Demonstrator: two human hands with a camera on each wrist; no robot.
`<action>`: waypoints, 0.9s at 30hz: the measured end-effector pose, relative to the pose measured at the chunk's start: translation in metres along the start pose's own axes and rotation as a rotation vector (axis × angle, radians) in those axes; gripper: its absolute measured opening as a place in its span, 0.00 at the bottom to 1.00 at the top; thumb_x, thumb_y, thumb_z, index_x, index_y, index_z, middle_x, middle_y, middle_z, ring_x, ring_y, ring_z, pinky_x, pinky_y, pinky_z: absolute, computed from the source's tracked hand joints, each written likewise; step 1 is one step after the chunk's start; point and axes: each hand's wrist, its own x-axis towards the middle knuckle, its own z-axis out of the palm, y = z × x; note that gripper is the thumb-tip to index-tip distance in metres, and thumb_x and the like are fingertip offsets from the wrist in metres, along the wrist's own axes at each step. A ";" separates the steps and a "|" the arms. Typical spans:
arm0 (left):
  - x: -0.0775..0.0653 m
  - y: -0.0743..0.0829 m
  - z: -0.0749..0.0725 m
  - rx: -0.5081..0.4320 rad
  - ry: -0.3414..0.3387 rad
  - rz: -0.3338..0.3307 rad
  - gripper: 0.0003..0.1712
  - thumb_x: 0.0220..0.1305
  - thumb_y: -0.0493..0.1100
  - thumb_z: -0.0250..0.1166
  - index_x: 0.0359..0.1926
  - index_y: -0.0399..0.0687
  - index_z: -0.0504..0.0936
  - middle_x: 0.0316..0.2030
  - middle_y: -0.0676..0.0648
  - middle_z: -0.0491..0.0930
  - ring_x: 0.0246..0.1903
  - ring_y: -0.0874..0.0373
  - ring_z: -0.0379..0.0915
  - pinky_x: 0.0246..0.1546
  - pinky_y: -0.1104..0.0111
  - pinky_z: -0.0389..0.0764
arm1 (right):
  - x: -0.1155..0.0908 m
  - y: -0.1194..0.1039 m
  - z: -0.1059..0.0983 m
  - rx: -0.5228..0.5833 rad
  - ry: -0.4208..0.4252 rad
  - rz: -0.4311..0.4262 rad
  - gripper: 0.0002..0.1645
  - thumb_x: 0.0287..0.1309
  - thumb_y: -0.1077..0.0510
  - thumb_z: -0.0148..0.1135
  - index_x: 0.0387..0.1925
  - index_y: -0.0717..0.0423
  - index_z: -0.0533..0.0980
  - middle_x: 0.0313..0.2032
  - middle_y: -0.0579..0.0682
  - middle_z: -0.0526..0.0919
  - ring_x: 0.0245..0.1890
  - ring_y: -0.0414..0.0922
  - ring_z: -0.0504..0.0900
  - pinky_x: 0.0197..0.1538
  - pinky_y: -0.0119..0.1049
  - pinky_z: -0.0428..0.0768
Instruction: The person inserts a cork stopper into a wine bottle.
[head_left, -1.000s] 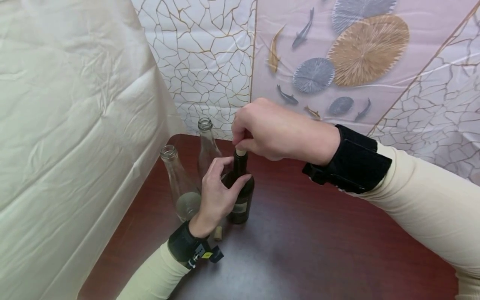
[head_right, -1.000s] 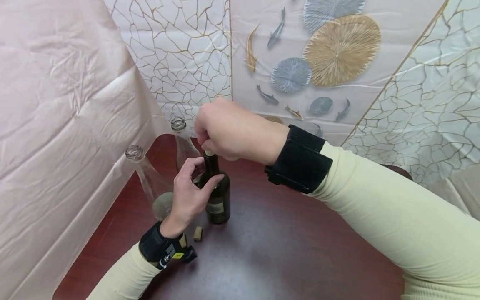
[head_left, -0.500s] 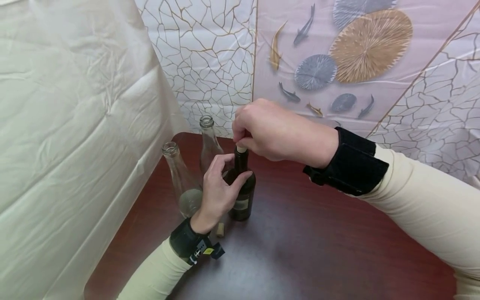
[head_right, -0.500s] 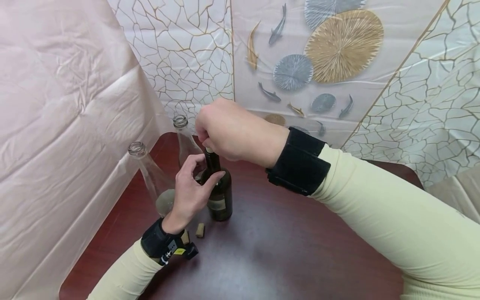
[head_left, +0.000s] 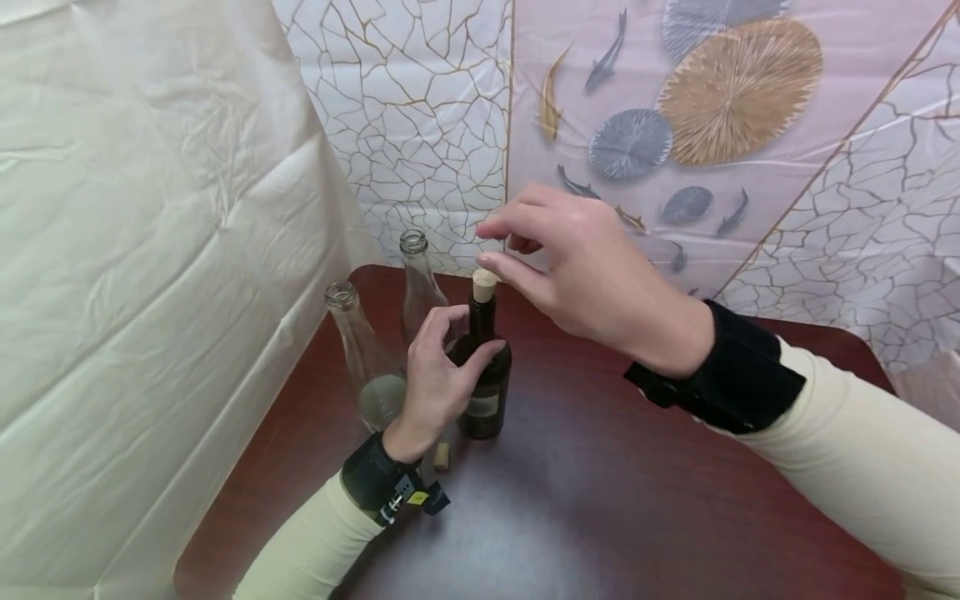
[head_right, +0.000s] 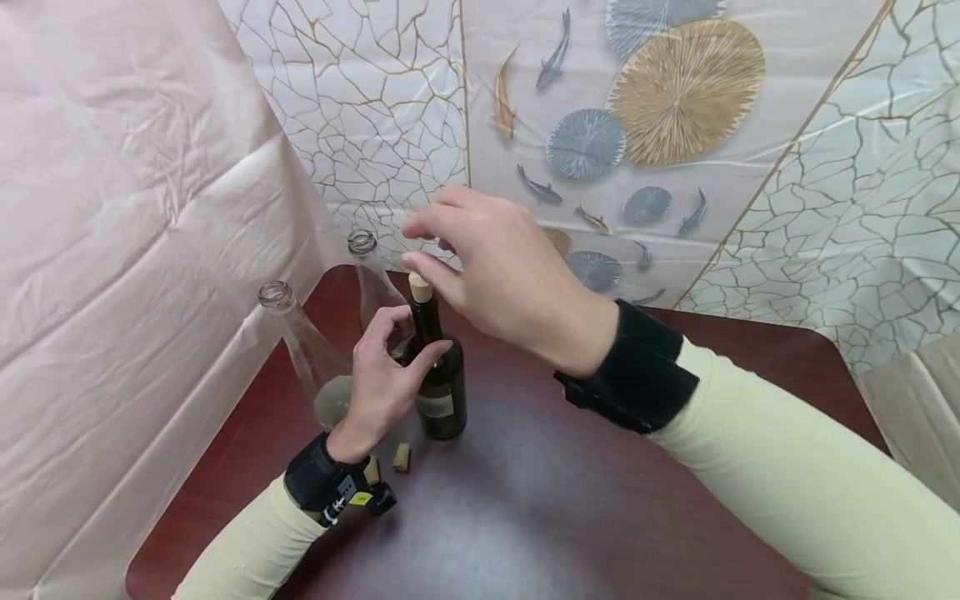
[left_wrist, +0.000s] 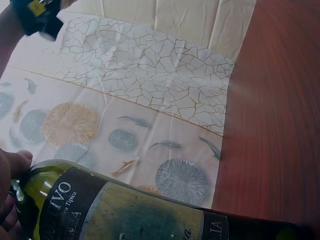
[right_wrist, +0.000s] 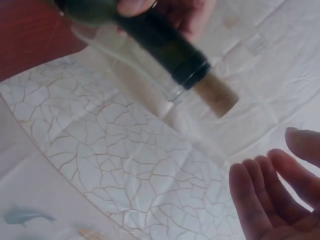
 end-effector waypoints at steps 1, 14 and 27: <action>0.000 0.000 0.001 -0.002 0.003 -0.003 0.27 0.59 0.47 0.80 0.55 0.46 0.80 0.44 0.45 0.79 0.43 0.54 0.79 0.45 0.59 0.84 | -0.006 -0.001 -0.001 0.005 0.033 -0.008 0.12 0.66 0.57 0.71 0.48 0.57 0.87 0.42 0.51 0.88 0.40 0.44 0.86 0.47 0.39 0.83; 0.000 0.001 0.013 0.011 0.018 0.003 0.27 0.58 0.46 0.80 0.55 0.44 0.80 0.44 0.44 0.80 0.44 0.51 0.82 0.44 0.61 0.84 | -0.110 0.002 0.025 0.215 0.210 0.156 0.13 0.55 0.68 0.76 0.40 0.49 0.89 0.37 0.40 0.90 0.40 0.33 0.87 0.45 0.20 0.79; 0.009 0.007 0.043 -0.062 -0.020 0.035 0.28 0.60 0.45 0.79 0.56 0.43 0.79 0.47 0.44 0.81 0.48 0.53 0.83 0.50 0.60 0.86 | -0.184 0.018 0.077 0.258 0.183 0.473 0.13 0.61 0.63 0.74 0.40 0.40 0.88 0.36 0.39 0.90 0.37 0.29 0.85 0.39 0.19 0.81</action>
